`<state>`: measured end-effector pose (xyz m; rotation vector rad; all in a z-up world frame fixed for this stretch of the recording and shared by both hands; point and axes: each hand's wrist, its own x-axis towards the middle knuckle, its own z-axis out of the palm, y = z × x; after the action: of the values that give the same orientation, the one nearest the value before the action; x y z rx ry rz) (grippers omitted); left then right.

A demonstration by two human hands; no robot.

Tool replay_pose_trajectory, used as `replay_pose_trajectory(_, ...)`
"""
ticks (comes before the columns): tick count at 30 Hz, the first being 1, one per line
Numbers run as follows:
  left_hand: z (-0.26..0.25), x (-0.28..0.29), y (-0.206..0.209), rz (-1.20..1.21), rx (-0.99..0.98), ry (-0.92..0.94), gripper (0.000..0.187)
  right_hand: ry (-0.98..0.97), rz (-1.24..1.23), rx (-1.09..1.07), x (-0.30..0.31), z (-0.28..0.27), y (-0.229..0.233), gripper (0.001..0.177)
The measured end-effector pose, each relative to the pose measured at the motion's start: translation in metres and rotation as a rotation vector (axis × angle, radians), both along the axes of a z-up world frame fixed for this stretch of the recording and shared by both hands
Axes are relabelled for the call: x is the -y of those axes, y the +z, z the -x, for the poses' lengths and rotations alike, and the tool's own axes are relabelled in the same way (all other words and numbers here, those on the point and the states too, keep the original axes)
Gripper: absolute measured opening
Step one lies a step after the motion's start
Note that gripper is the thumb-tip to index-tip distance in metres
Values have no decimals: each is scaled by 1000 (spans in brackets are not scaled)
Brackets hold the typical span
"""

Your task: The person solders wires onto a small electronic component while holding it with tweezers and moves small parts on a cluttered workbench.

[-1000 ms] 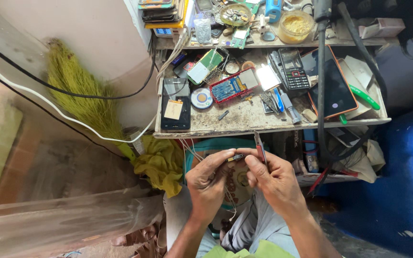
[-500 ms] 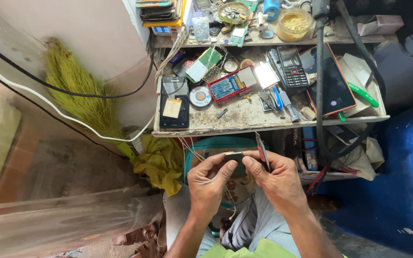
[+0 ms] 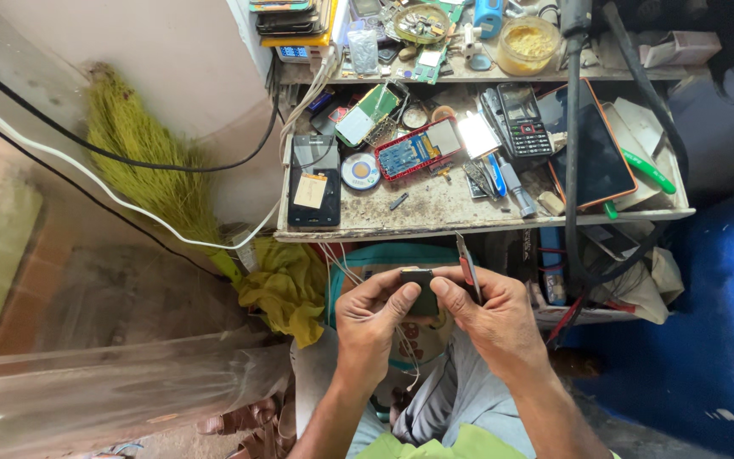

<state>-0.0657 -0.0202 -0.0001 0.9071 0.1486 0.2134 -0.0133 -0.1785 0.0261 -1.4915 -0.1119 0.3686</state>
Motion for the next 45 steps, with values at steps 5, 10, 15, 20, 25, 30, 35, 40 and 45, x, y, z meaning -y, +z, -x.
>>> replay_pose_trajectory(5,1,-2,-7,-46,-3,25,26,1,-11,-10,-1,1,3,27)
replay_pose_trajectory(10,-1,-2,-14,-152,47,79,27,50,-33,2,-2,2,8,28)
replay_pose_trajectory(15,2,-1,-8,-313,94,129,24,14,-26,10,-4,3,8,27)
replay_pose_trajectory(20,6,0,5,-427,92,185,24,48,-84,38,-5,2,7,27)
replay_pose_trajectory(25,10,-2,18,-542,135,224,25,8,-31,100,-7,7,8,25)
replay_pose_trajectory(30,12,0,27,-735,178,309,25,-105,220,530,-11,14,19,17)
replay_pose_trajectory(35,16,-1,35,-869,206,357,25,-206,397,839,-17,17,28,15)
replay_pose_trajectory(40,21,-2,37,-921,202,339,25,-200,494,1034,-20,17,26,11)
replay_pose_trajectory(45,22,1,32,-886,210,310,23,-171,460,992,-21,14,20,9)
